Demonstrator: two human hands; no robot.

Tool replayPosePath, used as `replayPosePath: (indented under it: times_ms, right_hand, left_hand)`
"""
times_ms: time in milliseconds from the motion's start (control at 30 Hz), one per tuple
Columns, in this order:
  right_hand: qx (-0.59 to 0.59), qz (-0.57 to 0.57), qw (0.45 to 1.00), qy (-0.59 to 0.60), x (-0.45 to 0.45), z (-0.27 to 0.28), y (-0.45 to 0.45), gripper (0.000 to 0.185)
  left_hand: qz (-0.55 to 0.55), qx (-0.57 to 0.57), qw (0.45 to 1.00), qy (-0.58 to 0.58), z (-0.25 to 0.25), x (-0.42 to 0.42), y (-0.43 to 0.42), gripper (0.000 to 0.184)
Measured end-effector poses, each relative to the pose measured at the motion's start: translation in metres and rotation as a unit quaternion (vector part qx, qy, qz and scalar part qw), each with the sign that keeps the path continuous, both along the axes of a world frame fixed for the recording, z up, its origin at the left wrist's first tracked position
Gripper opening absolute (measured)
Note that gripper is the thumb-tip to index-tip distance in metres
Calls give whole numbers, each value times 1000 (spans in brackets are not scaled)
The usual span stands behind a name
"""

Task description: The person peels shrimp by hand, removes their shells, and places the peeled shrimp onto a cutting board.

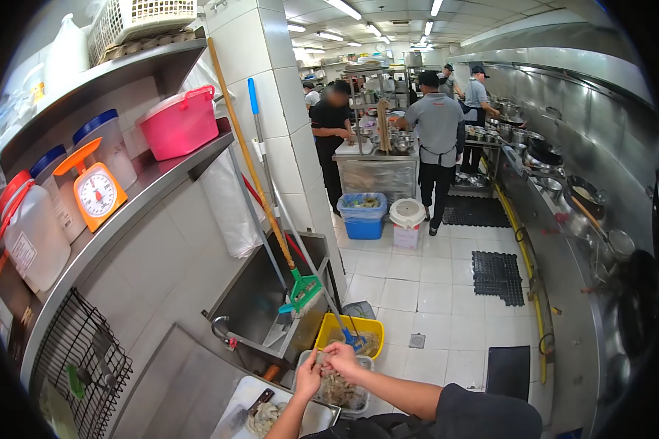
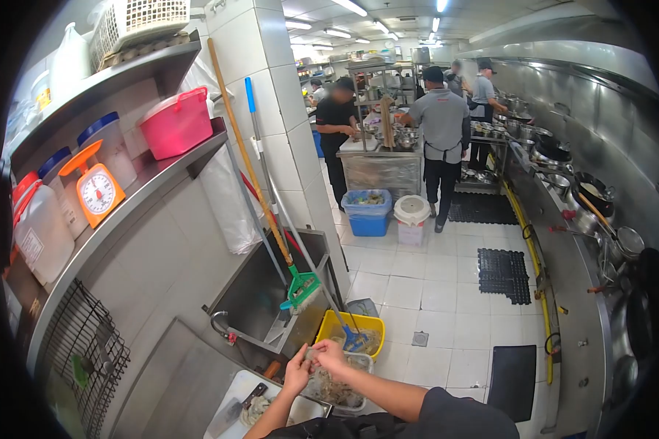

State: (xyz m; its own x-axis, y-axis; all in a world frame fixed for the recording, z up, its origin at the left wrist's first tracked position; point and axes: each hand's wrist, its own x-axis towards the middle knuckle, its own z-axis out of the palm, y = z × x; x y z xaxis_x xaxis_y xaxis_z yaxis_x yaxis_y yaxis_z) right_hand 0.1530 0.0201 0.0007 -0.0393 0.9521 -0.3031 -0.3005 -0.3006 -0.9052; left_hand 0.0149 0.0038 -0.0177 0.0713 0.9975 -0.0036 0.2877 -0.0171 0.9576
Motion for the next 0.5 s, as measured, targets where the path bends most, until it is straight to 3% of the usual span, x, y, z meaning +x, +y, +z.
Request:
replayPosePath:
  times_ms: [33, 100, 167, 233, 367, 500]
  right_hand:
    - [25, -20, 998, -49, 1, -2, 3, 15]
    - [53, -10, 997, -59, 3, -4, 6, 13]
    - [79, -3, 994, -71, 6, -5, 6, 12]
    - [130, 8, 973, -190, 4, -7, 6, 14]
    - [177, -6, 962, -210, 4, -7, 3, 16]
    - [188, -54, 969, -152, 5, -1, 4, 17]
  left_hand:
    - [2, 0, 1000, 1, -2, -3, 1, 28]
    - [-5, -119, 988, -93, -7, -10, 1, 17]
    - [-6, -124, 985, -117, -12, -13, -3, 18]
    - [-7, -126, 982, -141, -13, -13, -3, 22]
    - [5, -88, 981, -174, -5, -7, -6, 24]
    - [28, -69, 982, -175, -8, -3, -4, 24]
